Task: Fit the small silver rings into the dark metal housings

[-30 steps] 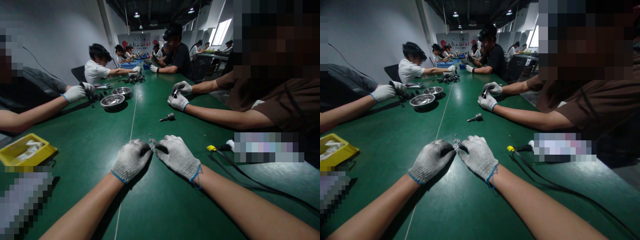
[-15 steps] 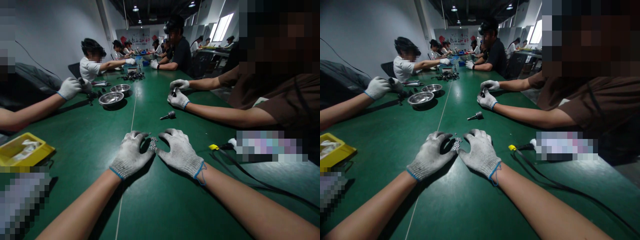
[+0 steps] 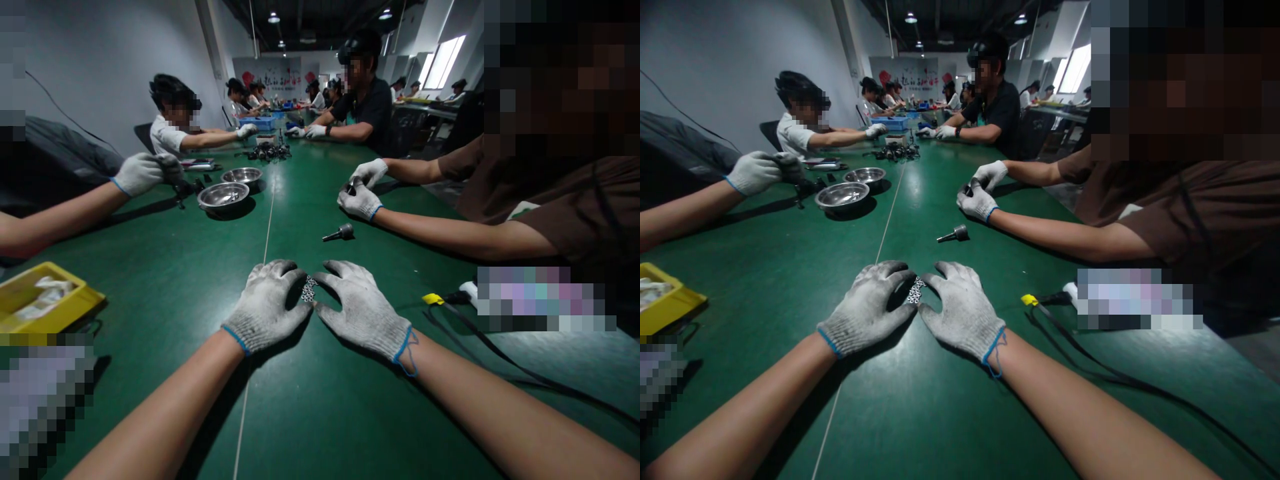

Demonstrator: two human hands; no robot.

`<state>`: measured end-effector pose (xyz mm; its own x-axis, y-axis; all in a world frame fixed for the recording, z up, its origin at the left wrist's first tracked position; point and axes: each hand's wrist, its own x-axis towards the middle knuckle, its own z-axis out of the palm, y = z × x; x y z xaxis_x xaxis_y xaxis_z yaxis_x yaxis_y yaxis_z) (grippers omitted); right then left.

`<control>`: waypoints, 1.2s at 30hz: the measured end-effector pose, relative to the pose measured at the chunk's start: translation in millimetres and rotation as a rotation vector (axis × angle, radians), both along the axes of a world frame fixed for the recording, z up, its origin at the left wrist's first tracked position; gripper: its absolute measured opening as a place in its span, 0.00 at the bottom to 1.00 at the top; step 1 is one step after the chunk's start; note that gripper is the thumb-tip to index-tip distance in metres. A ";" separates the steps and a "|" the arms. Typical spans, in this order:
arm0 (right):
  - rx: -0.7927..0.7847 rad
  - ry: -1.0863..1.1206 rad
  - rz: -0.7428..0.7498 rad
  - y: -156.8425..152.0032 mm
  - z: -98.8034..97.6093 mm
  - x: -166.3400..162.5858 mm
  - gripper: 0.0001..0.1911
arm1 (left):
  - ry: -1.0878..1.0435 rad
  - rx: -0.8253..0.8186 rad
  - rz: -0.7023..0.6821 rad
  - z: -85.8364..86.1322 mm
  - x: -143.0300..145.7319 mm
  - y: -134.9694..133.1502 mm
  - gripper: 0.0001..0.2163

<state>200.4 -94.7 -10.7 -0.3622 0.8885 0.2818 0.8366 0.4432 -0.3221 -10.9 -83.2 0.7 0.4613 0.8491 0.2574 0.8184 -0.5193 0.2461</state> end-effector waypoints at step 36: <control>0.001 -0.047 0.038 -10.4 4.8 10.0 0.11 | -0.057 -0.013 -0.050 0.6 -3.3 -14.2 0.11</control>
